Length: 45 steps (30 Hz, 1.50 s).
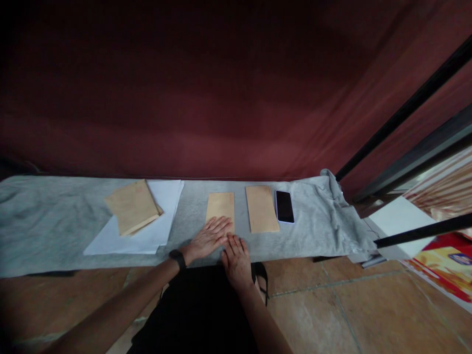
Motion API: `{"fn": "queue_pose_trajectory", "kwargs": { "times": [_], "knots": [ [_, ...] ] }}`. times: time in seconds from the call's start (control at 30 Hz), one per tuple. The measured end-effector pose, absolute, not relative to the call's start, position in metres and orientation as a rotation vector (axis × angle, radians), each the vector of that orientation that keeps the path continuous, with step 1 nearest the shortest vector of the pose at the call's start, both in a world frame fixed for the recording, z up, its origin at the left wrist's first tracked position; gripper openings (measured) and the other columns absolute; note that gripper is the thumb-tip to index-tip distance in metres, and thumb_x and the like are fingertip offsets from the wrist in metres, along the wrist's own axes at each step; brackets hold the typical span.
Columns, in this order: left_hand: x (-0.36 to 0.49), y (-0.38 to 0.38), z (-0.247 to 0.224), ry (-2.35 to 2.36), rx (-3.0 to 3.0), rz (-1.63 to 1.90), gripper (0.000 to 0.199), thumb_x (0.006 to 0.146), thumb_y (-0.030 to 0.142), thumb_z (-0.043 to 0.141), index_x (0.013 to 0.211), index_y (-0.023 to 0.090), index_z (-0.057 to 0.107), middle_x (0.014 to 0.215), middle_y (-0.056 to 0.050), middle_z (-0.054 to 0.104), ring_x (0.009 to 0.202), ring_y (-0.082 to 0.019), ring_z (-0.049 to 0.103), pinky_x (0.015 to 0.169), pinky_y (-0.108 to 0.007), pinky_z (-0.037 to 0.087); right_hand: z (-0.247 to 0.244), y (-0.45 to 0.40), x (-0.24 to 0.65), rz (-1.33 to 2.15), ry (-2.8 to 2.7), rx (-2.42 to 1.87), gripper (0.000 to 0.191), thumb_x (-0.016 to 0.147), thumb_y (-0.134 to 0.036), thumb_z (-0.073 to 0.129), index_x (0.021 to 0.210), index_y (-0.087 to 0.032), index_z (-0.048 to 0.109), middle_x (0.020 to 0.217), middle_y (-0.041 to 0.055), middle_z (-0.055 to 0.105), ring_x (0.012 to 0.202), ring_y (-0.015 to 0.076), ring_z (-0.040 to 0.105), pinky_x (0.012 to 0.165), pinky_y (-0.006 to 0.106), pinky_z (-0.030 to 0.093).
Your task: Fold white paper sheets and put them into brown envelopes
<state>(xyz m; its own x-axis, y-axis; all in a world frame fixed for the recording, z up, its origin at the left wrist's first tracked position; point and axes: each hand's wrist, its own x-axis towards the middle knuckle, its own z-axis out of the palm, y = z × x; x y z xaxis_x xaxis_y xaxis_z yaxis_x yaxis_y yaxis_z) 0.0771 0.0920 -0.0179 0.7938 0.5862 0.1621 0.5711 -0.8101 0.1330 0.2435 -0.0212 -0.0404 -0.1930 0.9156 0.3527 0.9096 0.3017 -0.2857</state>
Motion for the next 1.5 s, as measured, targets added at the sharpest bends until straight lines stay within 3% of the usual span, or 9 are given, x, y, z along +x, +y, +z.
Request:
{"fn": "queue_pose_trajectory", "kwargs": {
  "times": [0.3,0.47,0.7,0.9,1.23,1.5],
  "knots": [
    [0.047,0.05,-0.003,0.844,2.972,0.125,0.069,0.099,0.056,0.038,0.156,0.021,0.022,0.164,-0.009,0.021,0.152,-0.021,0.014,0.123,-0.041,0.009,-0.04,-0.027,0.248,-0.036,-2.174,-1.624,0.049,0.103,-0.024,0.032,0.15,-0.014,0.039,0.153,0.0103,0.044,0.142,0.0231,0.039,0.119,0.045,0.027],
    [0.033,0.041,-0.002,0.805,2.971,0.17,0.068,0.098,0.055,0.043,0.155,0.021,0.026,0.164,-0.01,0.023,0.152,-0.021,0.016,0.123,-0.04,0.012,-0.041,-0.032,0.255,-0.044,-2.171,-1.652,0.05,0.104,-0.026,0.029,0.152,-0.014,0.036,0.153,0.0108,0.044,0.141,0.0234,0.041,0.119,0.045,0.026],
    [0.026,0.035,-0.004,0.804,3.007,0.209,0.07,0.096,0.052,0.05,0.153,0.017,0.029,0.162,-0.012,0.026,0.152,-0.022,0.016,0.124,-0.04,0.014,-0.039,-0.027,0.255,-0.026,-2.076,-1.653,0.048,0.106,-0.032,0.028,0.148,-0.014,0.044,0.147,0.0121,0.052,0.139,0.0247,0.044,0.118,0.049,0.026],
    [0.028,0.035,-0.007,0.802,3.016,0.26,0.074,0.093,0.051,0.055,0.152,0.013,0.031,0.162,-0.015,0.027,0.151,-0.023,0.017,0.124,-0.04,0.015,-0.033,-0.01,0.232,0.017,-2.186,-1.538,0.048,0.106,-0.031,0.029,0.147,-0.012,0.044,0.149,0.013,0.049,0.141,0.0222,0.04,0.119,0.044,0.027],
    [0.017,0.029,-0.016,0.909,2.916,0.256,0.073,0.097,0.051,0.047,0.155,0.014,0.023,0.162,-0.013,0.025,0.151,-0.022,0.016,0.124,-0.039,0.017,-0.041,-0.021,0.242,-0.081,-2.166,-1.671,0.054,0.105,-0.034,0.03,0.155,-0.013,0.029,0.154,0.0144,0.042,0.143,0.0251,0.037,0.118,0.047,0.026],
    [0.005,0.019,-0.024,1.048,2.918,0.415,0.07,0.097,0.043,0.05,0.155,0.014,0.022,0.16,-0.015,0.031,0.148,-0.024,0.028,0.12,-0.042,0.029,-0.038,-0.023,0.249,-0.069,-2.096,-1.754,0.05,0.106,-0.033,0.029,0.15,-0.012,0.04,0.152,0.0125,0.045,0.142,0.0252,0.039,0.118,0.047,0.026]
  ]
}}
